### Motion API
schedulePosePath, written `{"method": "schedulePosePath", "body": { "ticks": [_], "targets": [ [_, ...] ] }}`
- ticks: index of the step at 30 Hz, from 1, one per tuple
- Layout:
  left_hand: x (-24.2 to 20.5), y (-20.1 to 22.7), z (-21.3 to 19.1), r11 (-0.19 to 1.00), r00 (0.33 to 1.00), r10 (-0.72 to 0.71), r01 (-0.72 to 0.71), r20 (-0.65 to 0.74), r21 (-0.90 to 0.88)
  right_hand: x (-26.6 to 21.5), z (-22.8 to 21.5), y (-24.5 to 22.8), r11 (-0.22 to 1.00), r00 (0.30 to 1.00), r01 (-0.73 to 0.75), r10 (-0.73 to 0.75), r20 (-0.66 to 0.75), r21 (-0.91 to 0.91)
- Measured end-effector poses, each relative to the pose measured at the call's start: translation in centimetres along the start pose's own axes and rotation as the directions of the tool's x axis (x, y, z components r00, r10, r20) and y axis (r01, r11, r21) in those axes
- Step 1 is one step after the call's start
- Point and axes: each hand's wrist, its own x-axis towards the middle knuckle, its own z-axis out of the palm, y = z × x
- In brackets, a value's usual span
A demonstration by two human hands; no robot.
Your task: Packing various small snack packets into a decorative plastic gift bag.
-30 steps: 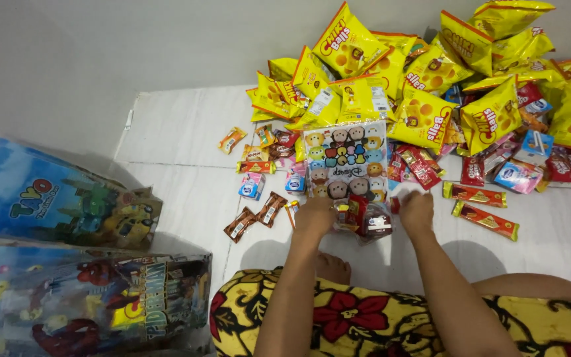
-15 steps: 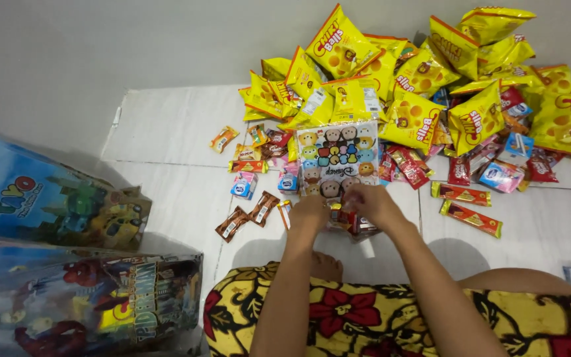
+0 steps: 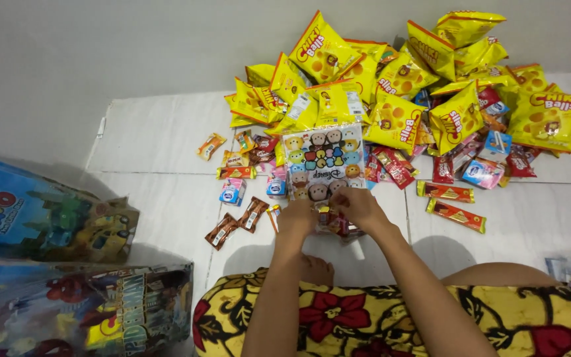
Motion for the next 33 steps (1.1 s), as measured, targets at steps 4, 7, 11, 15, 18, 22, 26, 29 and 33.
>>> {"method": "schedulePosePath", "body": {
  "ticks": [4,7,11,15,18,22,26,29,33],
  "targets": [
    [-0.6,-0.1,0.1,1.000,1.000,0.020,-0.020,-0.020,-0.012,0.2,-1.3,1.1,0.998,0.993,0.041,-0.035,-0.112,0.051],
    [-1.5,-0.2,-0.3,0.999,0.999,0.032,-0.033,-0.027,-0.020,2.1,-1.4,4.0,0.996,0.966,0.015,0.008,-0.259,0.084],
    [-1.3,-0.9,-0.2,0.997,0.997,0.079,-0.079,-0.013,-0.022,6.6,-2.3,9.0,1.000,0.925,-0.010,0.004,-0.380,-0.015],
    [-1.6,-0.3,-1.6,0.995,0.996,0.089,-0.090,0.027,0.038,11.4,-2.6,13.9,0.992,0.979,0.006,-0.032,-0.204,-0.126],
    [-1.1,0.1,-1.9,0.993,0.995,0.078,-0.082,0.059,0.081,11.7,-4.4,13.2,0.982,0.993,0.110,-0.117,-0.035,-0.151],
    [-0.9,0.5,-2.7,0.996,0.996,0.063,-0.067,0.065,0.056,14.0,-7.3,15.3,0.894,0.961,0.184,-0.250,-0.115,-0.410],
    [-1.2,1.2,-3.9,0.994,0.983,-0.004,-0.017,0.185,0.108,13.9,-13.2,13.0,0.935,0.883,0.161,-0.279,-0.376,-0.316],
    [-0.7,0.3,-3.3,0.990,0.972,-0.013,-0.020,0.233,0.138,13.9,-16.3,12.4,0.981,0.950,-0.012,-0.049,-0.307,-0.192],
    [-1.0,1.0,-4.2,0.987,0.962,-0.036,-0.008,0.270,0.160,16.6,-16.2,17.4,0.981,0.945,0.025,-0.086,-0.314,-0.194]
  ]
}}
